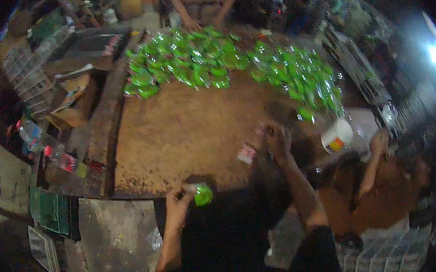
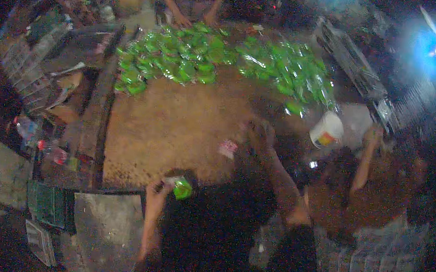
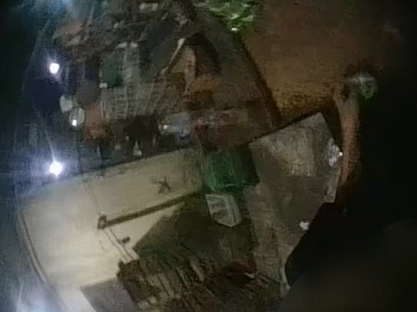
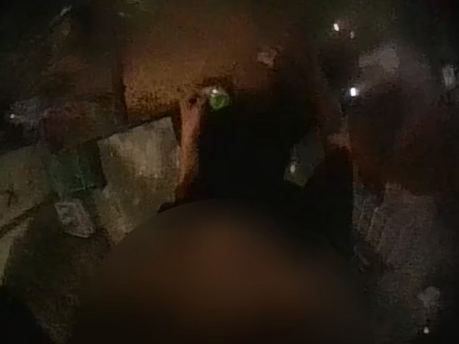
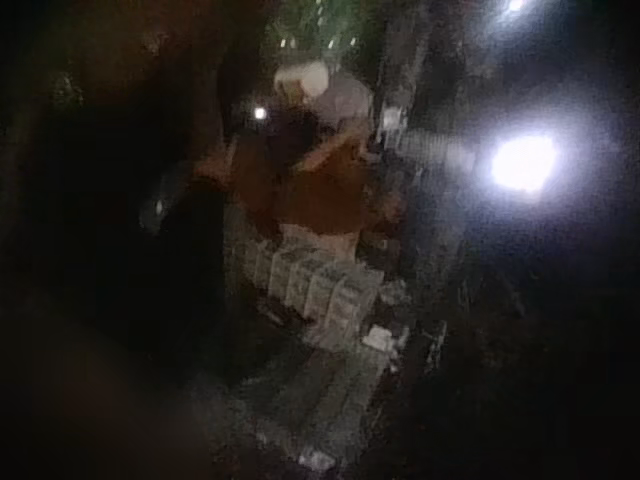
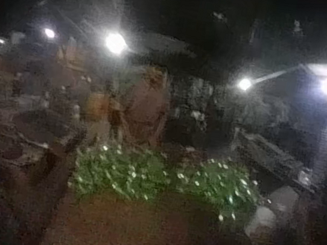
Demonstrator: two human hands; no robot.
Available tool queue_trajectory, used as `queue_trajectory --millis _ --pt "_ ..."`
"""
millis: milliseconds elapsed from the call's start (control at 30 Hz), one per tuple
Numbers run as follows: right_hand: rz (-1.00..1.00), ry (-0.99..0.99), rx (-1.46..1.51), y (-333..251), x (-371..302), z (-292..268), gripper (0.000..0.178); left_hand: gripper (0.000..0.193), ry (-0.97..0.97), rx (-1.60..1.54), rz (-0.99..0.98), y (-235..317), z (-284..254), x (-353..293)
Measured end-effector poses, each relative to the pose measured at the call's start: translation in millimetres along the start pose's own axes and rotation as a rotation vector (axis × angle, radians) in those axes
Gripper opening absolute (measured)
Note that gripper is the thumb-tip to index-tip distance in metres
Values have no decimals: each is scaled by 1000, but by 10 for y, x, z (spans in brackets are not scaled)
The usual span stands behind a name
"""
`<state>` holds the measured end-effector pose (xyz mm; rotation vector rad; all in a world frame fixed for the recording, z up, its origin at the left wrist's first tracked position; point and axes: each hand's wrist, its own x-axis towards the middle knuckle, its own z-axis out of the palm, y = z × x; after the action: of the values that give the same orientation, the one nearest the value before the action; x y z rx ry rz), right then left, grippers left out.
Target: The person retrieves small packets from a shelf and then joins two others at a table to pack green fruit slices into clear plastic bags. They place a slice and a packet into each bag and seal them by hand.
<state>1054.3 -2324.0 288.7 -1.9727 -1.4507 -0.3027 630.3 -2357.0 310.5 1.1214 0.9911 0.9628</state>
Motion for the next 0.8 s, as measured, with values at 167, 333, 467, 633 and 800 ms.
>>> queue_trajectory --millis 167,333,467,633,800 --pt "125 283 146 -289 -27 -296 13 9 27 107 25 354 145 -228" --pt "431 24 763 -1237 -504 -1039 13 13 -12 245 161 614 345 -371" --pt "388 -207 724 -1872 -820 -1317 14 12 -84 307 228 689 457 -387" --pt "10 -199 645 -2207 -1067 -1127 13 12 -182 284 166 795 465 -331" --pt "45 -261 733 -2199 -1236 -1079 11 9 -78 141 133 858 517 -349"
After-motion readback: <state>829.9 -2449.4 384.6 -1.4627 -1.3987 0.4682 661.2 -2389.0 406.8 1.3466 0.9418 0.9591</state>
